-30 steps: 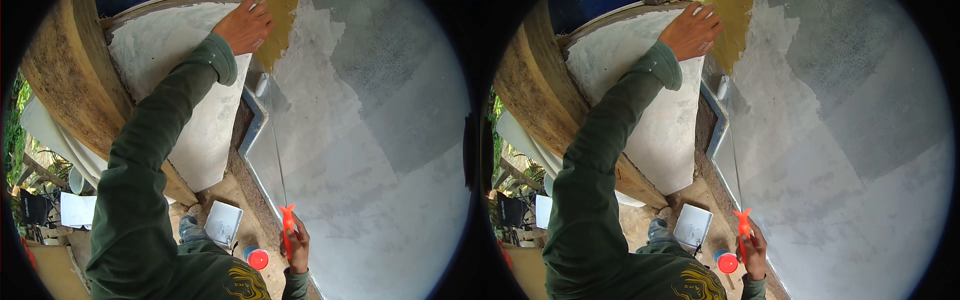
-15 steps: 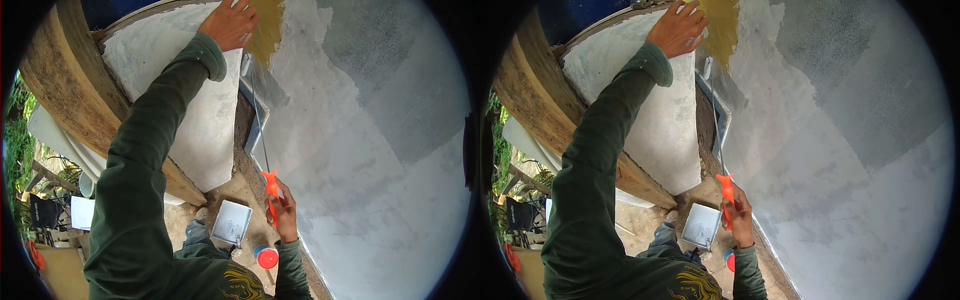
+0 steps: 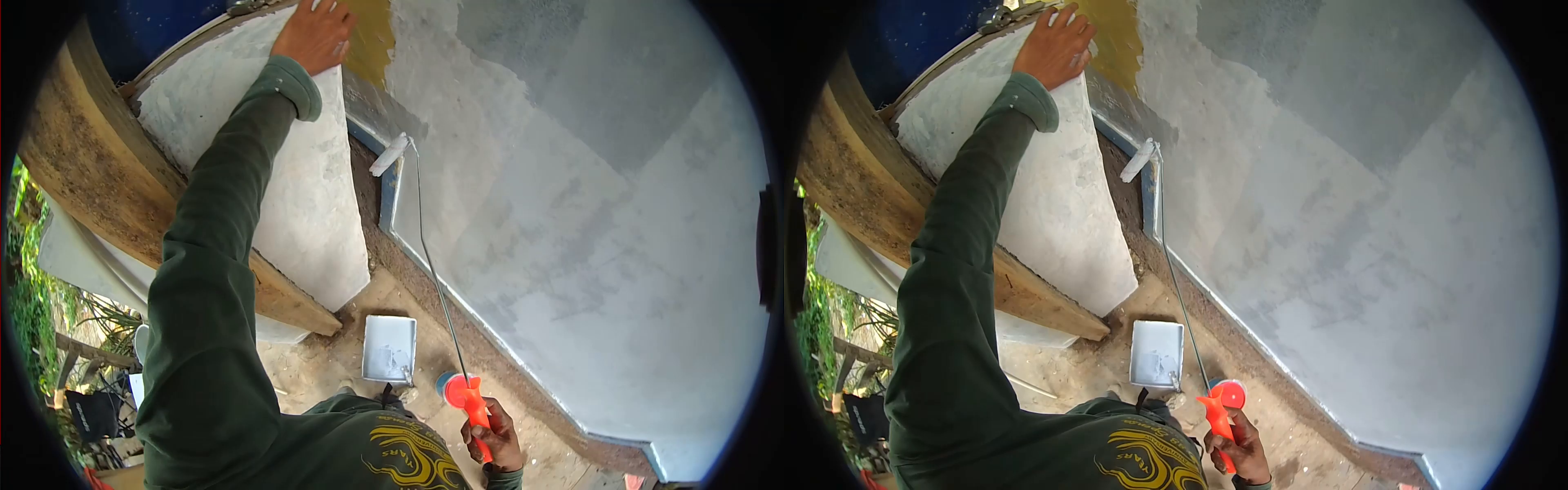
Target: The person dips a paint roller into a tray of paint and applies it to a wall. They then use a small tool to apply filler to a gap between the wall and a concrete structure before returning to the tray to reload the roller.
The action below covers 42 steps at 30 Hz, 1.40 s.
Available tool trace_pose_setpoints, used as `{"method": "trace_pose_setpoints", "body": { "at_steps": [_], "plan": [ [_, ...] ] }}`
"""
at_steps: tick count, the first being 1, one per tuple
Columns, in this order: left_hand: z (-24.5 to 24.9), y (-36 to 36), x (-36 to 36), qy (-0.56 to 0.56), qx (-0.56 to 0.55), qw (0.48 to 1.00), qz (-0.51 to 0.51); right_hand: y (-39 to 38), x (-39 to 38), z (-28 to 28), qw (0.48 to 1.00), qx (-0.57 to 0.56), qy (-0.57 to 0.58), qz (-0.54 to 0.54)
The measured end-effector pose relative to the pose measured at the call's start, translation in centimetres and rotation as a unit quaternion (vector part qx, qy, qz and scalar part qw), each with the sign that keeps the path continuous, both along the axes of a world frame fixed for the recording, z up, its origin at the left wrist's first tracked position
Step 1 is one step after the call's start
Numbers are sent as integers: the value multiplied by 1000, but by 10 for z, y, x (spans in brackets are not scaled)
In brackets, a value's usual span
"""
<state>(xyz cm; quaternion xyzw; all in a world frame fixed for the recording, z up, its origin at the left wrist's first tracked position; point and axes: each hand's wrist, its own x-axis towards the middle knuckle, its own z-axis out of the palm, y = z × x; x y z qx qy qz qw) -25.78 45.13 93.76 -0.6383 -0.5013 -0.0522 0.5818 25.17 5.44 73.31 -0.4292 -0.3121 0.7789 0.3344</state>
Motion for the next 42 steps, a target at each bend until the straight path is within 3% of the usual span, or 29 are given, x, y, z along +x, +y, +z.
{"method": "trace_pose_setpoints", "body": {
  "at_steps": [3,6,7,9,10,11,14,15,17,20,21,22,23,25,30,35,42],
  "plan": [
    [3,-2,-1,-20,-13,998,-53,-50,0,-9,998,-58,10,-28],
    [-6,1,2,-112,28,980,-163,-93,-10,-16,987,-158,-22,14],
    [-21,-2,12,-115,13,978,-171,-108,-13,-23,985,-173,-21,4],
    [-55,-12,34,-168,91,938,-288,-134,-16,-50,975,-199,-93,-41],
    [-85,-18,42,-156,93,952,-247,-144,-22,-59,971,-197,-134,-37],
    [-123,-27,50,-217,23,937,-274,-151,-31,-71,965,-160,-206,-11],
    [-274,-81,77,-373,-137,867,-302,-189,-30,-160,956,-156,-246,-6],
    [-333,-112,84,-420,-182,847,-271,-197,-30,-188,954,-126,-271,4],
    [-442,-192,101,-556,-305,752,-182,-201,-36,-228,951,-101,-292,19],
    [-595,-333,118,-664,-415,616,-85,-192,-49,-290,928,-225,-296,-1],
    [-640,-385,125,-657,-420,625,-39,-193,-49,-319,928,-232,-293,-8],
    [-660,-431,133,-689,-441,575,11,-192,-48,-344,927,-236,-291,-15],
    [-678,-469,141,-716,-460,522,60,-187,-48,-364,924,-246,-292,-9],
    [-707,-535,154,-731,-461,482,142,-182,-48,-404,922,-284,-265,-2],
    [-758,-642,159,-734,-474,434,220,-191,-41,-477,918,-298,-264,-3],
    [-789,-664,155,-742,-471,411,241,-208,-33,-507,919,-302,-253,1],
    [-807,-627,160,-750,-488,402,193,-190,-64,-537,922,-285,-263,-3]
  ]
}}
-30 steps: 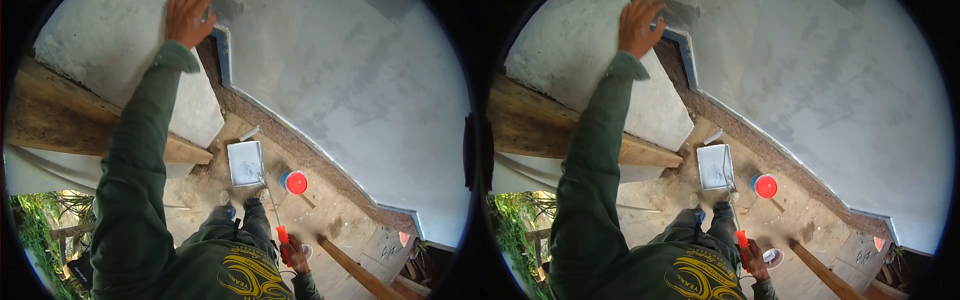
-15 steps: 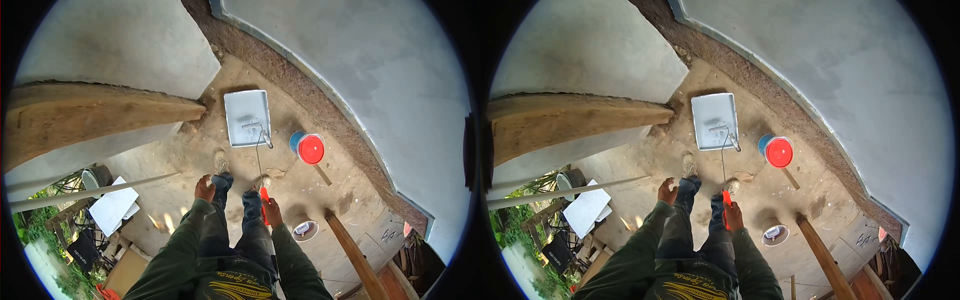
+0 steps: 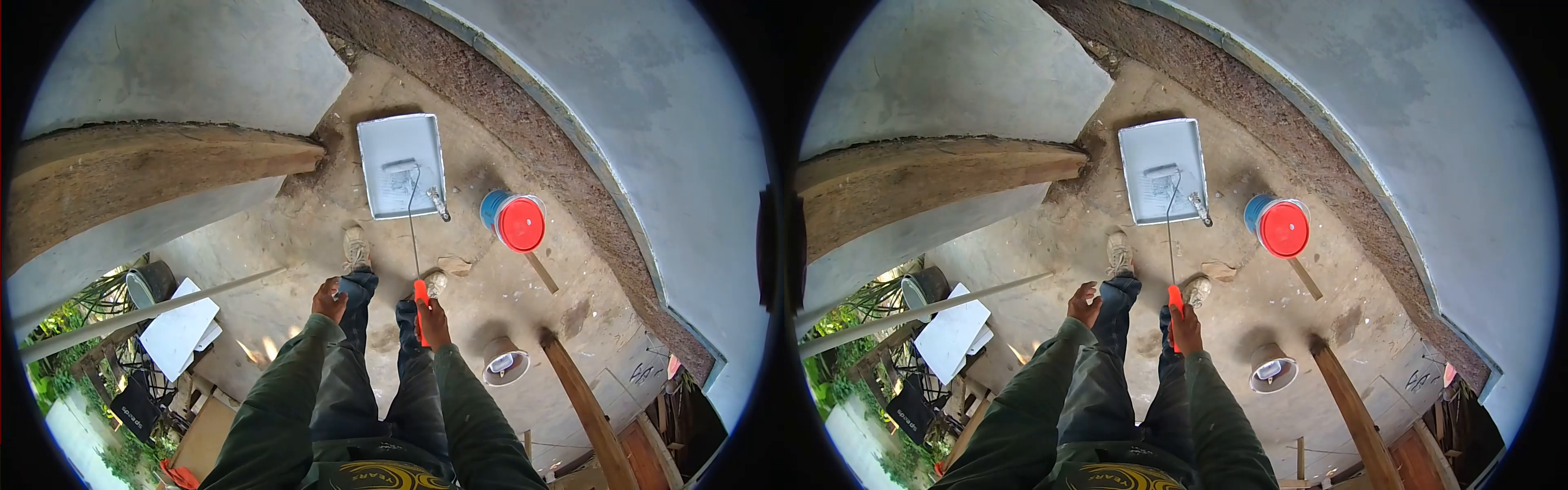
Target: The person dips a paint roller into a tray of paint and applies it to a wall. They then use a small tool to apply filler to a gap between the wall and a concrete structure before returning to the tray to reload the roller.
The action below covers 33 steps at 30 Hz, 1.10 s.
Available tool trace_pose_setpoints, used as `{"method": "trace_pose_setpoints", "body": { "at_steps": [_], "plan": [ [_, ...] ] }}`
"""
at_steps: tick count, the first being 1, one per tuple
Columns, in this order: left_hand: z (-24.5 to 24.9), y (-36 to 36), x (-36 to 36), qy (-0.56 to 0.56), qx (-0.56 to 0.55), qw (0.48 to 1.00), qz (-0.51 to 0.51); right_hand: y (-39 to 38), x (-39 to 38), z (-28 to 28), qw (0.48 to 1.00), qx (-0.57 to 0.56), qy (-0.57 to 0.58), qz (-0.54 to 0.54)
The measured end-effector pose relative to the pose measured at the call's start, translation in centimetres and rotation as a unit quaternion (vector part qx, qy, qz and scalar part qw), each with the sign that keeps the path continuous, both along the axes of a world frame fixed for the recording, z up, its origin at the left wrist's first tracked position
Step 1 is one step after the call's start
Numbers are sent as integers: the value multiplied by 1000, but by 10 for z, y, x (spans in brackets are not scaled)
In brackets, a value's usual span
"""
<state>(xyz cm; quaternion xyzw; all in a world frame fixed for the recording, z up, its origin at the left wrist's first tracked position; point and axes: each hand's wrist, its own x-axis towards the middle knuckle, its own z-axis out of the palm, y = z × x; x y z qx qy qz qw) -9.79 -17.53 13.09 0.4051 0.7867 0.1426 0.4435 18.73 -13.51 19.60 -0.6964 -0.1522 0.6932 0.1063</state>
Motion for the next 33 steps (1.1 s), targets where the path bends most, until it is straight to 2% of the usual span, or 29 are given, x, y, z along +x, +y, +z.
{"method": "trace_pose_setpoints", "body": {
  "at_steps": [3,5,9,14,15,17,20,21,23,25,27,31,33],
  "plan": [
    [0,19,7,-20,13,1000,-5,5,-15,-20,999,26,-15,-12],
    [-1,20,9,-28,19,999,-7,1,-19,-36,998,45,-44,23],
    [-2,15,10,-43,27,999,-4,-4,-20,-18,999,31,-41,1],
    [-6,-17,-2,-35,5,999,-13,-32,-9,-4,996,0,-76,45],
    [-9,-26,-6,-25,0,999,-20,-44,-8,-18,996,0,-76,45],
    [-10,-36,-13,-16,-7,999,-27,-72,-6,-71,955,242,-122,120],
    [-6,-46,-24,-5,-21,999,-24,-51,-9,-105,939,255,-139,182],
    [-8,-49,-28,-4,-42,999,-17,-28,-16,-90,940,255,-137,181],
    [-10,-53,-34,-3,-62,998,-12,25,-31,-29,995,68,-73,23],
    [-11,-53,-34,-17,-42,999,8,2,-26,-52,992,91,-78,32],
    [-11,-50,-30,-30,-27,999,19,-47,-15,-83,946,280,-126,101],
    [-12,-44,-21,-29,-7,1000,1,-65,-9,-29,956,242,-121,111],
    [-11,-38,-15,-42,-9,999,14,-65,-9,-15,972,187,-93,106]
  ]
}}
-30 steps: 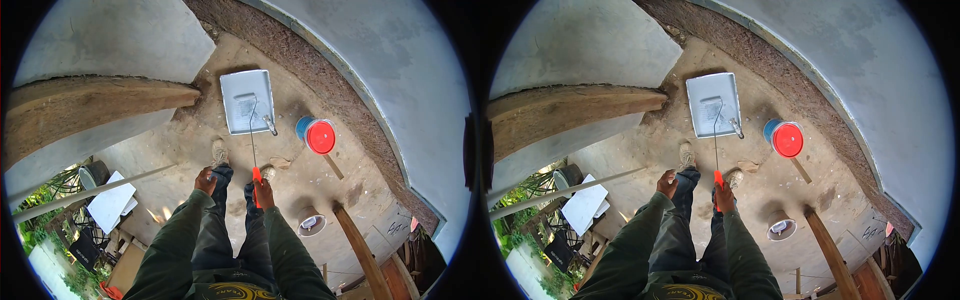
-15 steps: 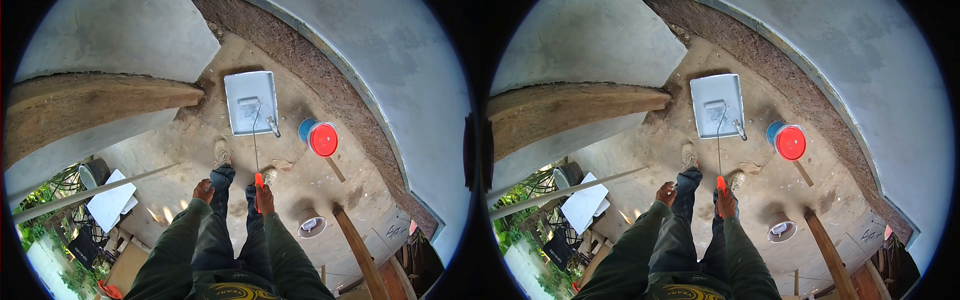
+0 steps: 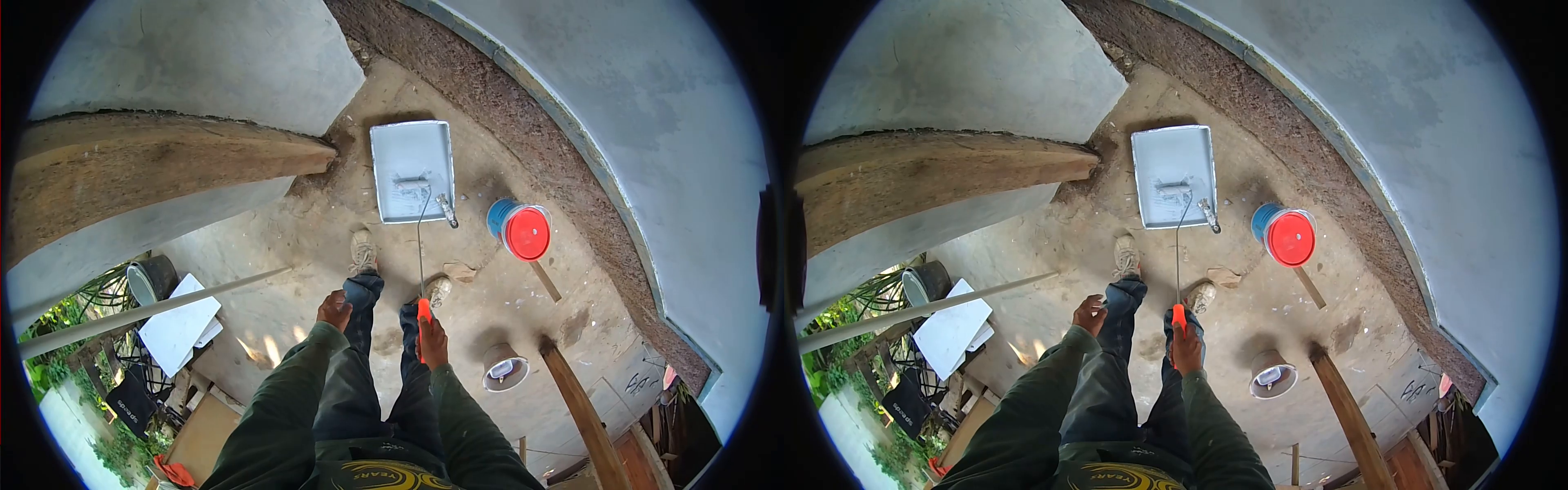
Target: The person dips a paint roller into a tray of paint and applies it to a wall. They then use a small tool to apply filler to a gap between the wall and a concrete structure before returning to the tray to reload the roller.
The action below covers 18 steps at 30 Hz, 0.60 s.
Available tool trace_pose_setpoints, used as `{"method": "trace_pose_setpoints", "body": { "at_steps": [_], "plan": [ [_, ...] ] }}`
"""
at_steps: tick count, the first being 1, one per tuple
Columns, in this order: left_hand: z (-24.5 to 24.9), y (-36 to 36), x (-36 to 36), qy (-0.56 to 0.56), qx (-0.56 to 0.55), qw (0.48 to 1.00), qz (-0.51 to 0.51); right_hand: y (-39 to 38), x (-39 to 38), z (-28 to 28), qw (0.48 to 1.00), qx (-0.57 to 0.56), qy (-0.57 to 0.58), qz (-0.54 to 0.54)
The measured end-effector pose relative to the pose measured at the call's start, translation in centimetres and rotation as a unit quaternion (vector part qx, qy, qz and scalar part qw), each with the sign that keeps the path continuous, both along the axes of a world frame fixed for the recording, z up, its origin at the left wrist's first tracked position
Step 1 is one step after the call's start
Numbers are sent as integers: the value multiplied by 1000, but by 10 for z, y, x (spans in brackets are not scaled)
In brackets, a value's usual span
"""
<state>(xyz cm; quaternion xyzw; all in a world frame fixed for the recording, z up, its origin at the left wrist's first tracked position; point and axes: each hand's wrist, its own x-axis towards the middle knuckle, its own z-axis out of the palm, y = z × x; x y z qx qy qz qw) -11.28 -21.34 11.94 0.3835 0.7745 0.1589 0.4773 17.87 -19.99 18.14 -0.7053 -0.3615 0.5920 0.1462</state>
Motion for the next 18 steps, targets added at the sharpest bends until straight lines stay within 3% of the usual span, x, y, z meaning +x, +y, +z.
{"method": "trace_pose_setpoints", "body": {
  "at_steps": [4,6,7,11,13,14,16,18],
  "plan": [
    [10,10,9,-21,-3,1000,12,-6,-3,-47,993,96,-64,21],
    [15,11,10,-22,-4,1000,10,53,-13,-14,999,-24,8,-20],
    [17,13,9,-25,-1,1000,8,80,-22,12,989,-109,37,-94],
    [0,-5,-1,-32,6,999,16,57,-17,14,985,-133,41,-107],
    [6,-3,-4,-8,-9,1000,0,-6,-4,-26,991,93,-89,39],
    [5,-4,-6,-9,-7,1000,2,3,-5,-8,991,94,-89,41],
    [3,-6,-11,8,-4,1000,-10,23,-13,46,982,-168,7,-92],
    [1,-6,-13,8,0,1000,-5,14,-14,31,977,-186,4,-101]
  ]
}}
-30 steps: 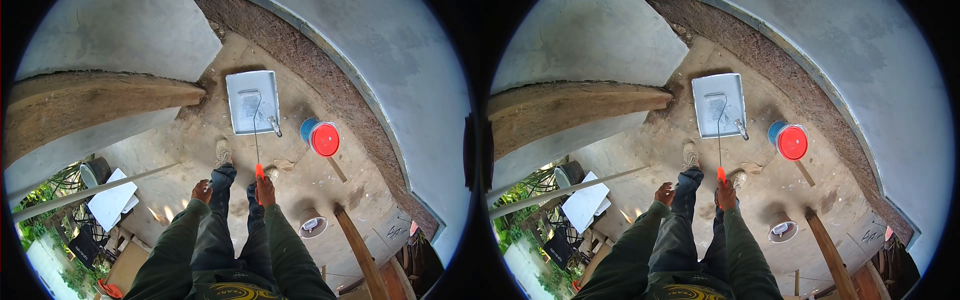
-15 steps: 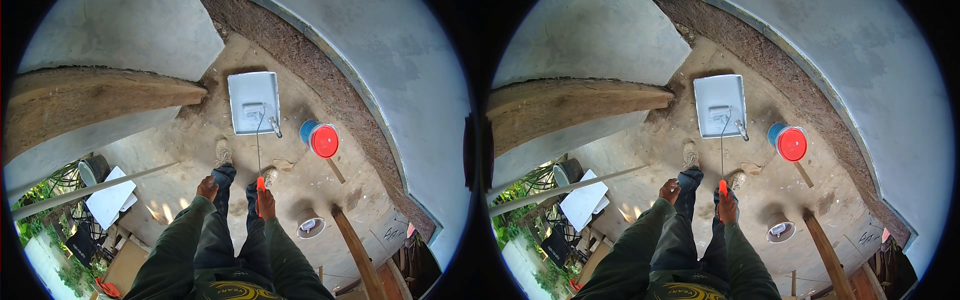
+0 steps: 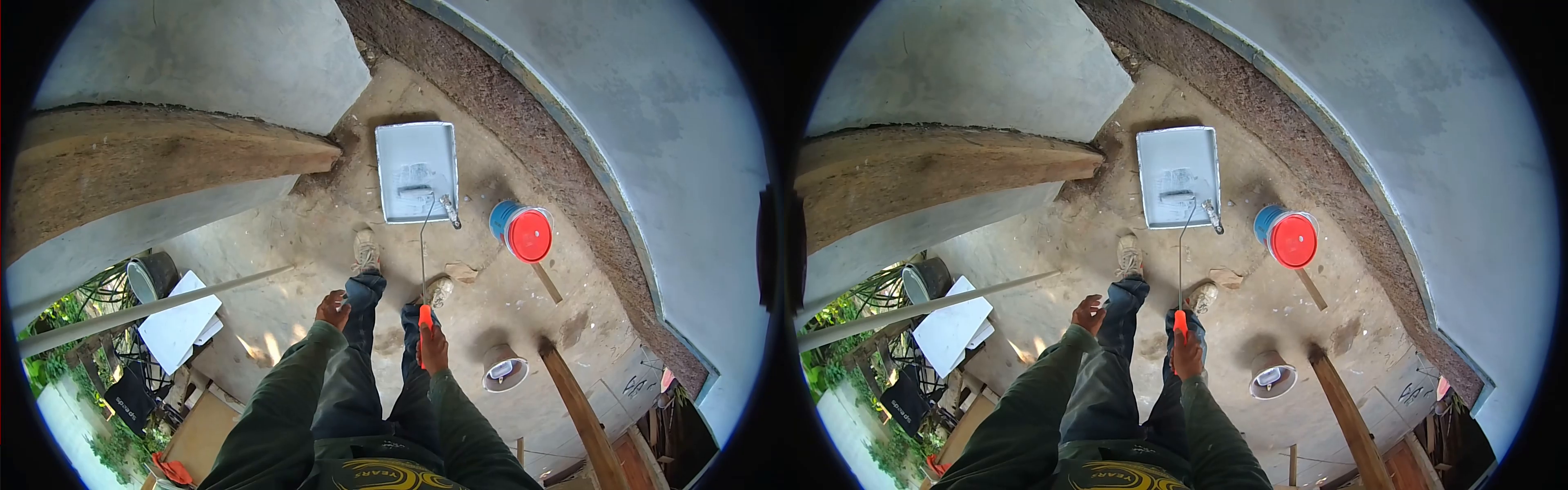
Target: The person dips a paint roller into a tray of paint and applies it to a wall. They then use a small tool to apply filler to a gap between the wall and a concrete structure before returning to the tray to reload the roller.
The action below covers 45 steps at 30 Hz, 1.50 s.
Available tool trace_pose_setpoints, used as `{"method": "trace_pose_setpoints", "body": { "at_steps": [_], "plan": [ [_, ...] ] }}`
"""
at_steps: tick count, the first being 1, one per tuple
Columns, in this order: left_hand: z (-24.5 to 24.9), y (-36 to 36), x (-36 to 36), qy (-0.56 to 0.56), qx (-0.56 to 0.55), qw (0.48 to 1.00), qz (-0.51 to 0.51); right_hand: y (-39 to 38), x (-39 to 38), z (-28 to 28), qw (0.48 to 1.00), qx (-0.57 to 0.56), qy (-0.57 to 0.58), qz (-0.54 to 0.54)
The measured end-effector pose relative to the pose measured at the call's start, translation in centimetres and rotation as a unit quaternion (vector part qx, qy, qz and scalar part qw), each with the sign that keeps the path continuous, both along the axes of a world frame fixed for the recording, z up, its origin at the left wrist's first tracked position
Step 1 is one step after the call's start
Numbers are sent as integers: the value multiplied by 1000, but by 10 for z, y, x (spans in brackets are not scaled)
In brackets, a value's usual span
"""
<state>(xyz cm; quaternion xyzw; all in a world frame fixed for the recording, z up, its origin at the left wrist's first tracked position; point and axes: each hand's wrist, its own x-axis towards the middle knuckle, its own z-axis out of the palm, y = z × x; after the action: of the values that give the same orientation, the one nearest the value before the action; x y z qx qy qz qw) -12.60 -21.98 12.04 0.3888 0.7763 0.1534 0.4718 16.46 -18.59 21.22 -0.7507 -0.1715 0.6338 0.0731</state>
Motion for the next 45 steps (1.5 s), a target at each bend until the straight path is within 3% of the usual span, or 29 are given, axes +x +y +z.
{"method": "trace_pose_setpoints", "body": {
  "at_steps": [2,6,8,13,16,18,20,22,27,30,31,32,33,34,35,36,41,43,44,45],
  "plan": [
    [3,2,-3,2,2,1000,2,-33,7,-55,970,226,-22,90],
    [7,5,-5,-14,-14,1000,23,49,-11,-22,990,123,15,64],
    [7,6,-7,-13,-6,1000,20,68,-12,-17,998,55,32,-6],
    [8,11,-4,-23,-11,999,31,40,-6,12,999,32,27,5],
    [8,16,-3,-18,-3,1000,25,7,-1,1,1000,28,8,4],
    [7,17,-4,-14,-4,1000,20,-12,4,-35,998,56,19,10],
    [7,20,-6,-9,-5,1000,11,-33,8,-88,963,242,-33,117],
    [7,20,-9,-6,-15,1000,10,53,-8,-24,998,5,49,-33],
    [17,24,-21,-11,20,1000,19,85,-3,-7,998,15,53,-36],
    [32,44,-28,-18,59,998,30,72,11,37,999,32,35,16],
    [39,53,-28,-33,87,995,47,61,17,48,997,50,23,48],
    [64,73,-27,1,72,997,22,12,38,-8,938,286,-36,191],
    [75,86,-27,9,89,996,8,22,37,34,960,221,-16,170],
    [91,102,-27,-8,93,996,5,52,25,102,994,69,9,82],
    [107,119,-30,-6,89,996,-16,15,40,55,949,258,-22,180],
    [125,139,-32,9,86,994,-60,41,33,109,991,64,-12,114],
    [173,234,-60,21,193,976,-100,35,46,65,984,61,-40,161],
    [183,271,-74,9,290,950,-115,23,53,39,889,231,-194,345],
    [216,288,-76,-2,266,958,-105,32,50,51,920,154,-139,334],
    [235,299,-82,11,308,942,-136,20,48,33,893,213,-166,359]
  ]
}}
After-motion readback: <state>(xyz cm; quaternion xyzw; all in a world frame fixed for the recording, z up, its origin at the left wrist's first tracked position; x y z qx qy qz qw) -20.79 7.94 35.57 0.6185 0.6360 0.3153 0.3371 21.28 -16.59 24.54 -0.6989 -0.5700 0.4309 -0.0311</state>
